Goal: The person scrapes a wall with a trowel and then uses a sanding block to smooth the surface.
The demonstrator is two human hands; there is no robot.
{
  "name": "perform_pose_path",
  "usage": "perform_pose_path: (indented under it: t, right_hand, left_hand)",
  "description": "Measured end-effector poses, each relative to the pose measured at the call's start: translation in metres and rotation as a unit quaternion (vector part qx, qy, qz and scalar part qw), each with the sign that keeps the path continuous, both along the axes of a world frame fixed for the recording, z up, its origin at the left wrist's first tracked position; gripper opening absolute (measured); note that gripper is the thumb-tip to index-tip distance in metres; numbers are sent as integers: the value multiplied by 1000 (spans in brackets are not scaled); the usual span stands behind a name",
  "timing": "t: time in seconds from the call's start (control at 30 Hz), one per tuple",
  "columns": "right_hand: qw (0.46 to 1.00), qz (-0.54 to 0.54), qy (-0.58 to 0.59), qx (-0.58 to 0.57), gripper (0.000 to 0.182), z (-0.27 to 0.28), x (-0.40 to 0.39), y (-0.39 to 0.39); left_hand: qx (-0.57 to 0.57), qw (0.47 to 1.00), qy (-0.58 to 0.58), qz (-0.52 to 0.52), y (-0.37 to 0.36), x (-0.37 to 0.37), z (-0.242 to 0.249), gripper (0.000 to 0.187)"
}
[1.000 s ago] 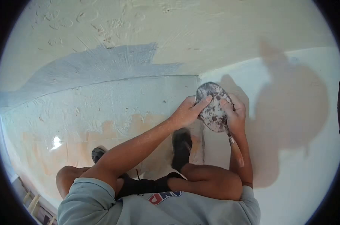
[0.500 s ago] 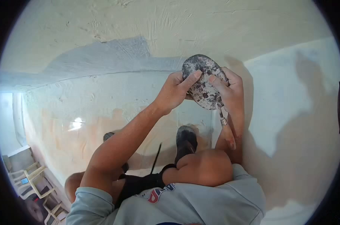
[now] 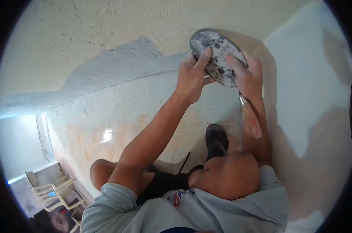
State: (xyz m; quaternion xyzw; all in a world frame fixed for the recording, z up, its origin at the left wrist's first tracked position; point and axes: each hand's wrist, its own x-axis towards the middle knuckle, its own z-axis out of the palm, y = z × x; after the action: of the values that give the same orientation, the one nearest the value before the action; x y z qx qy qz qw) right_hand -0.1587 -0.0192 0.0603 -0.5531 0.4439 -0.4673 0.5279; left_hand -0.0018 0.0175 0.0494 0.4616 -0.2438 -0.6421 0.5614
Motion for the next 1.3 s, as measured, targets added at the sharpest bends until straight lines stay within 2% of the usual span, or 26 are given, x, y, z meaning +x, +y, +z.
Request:
perform_pose_path:
  t: [0.07,0.1,0.17,0.27,0.33,0.53,0.6,0.83,0.93,1.0,1.07,1.17,1.27,1.3]
  right_hand:
    - [993,-2,47,-109,31,2,8,0]
    - [991,6,44,-126,32,-1,6,-1]
    - [991,-8,43,-126,32,-2,4,-4]
    - [993,-19,36,-110,33,3,-5,-5]
    - [980,0,109,-167,32,15,0,-7]
    - [976,13,129,-177,28,20,9,-4]
    - [989,-6,62,-137,28,14,0,-4]
    - [971,-3,142,-194,29,13,12,-8]
    - [985,7,85,-151,28,19,-5,-5]
    - [990,12,56,-131,28,20,7,-9]
    - [976,21,114,-185,27,20,21,-14]
    - [963,26,176,-204,28,18,10,-12]
    - [991,19,67,-116,30,14,-8,-8]
    - [991,20,67,-118,30,17,-2,-11]
  left_hand:
    - [-10,1000,2,-13,3,2,-1,36]
    - [-13,1000,1,-20,3,2,2,36]
    - [-12,998,-42,-51,-4,5,5,37]
    - [-21,998,-26,-45,-5,-9,-1,38]
    - [-21,1000,-2,-14,-5,-8,-6,37]
    - [-32,999,1,-10,-4,-4,-7,37]
    - [-30,999,-8,-17,-7,-4,-9,37]
    - [-37,999,34,-20,-8,5,-22,32]
    - [-37,999,24,-15,-8,-15,-17,31]
    - [-55,998,35,1,-9,-1,-11,30]
    - [-59,997,52,-4,-8,10,-13,28]
    - [-45,998,31,-29,-8,8,-25,29]
    - [-25,999,32,-28,-8,-17,-21,27]
    - [-20,999,40,-13,-8,-17,-19,27]
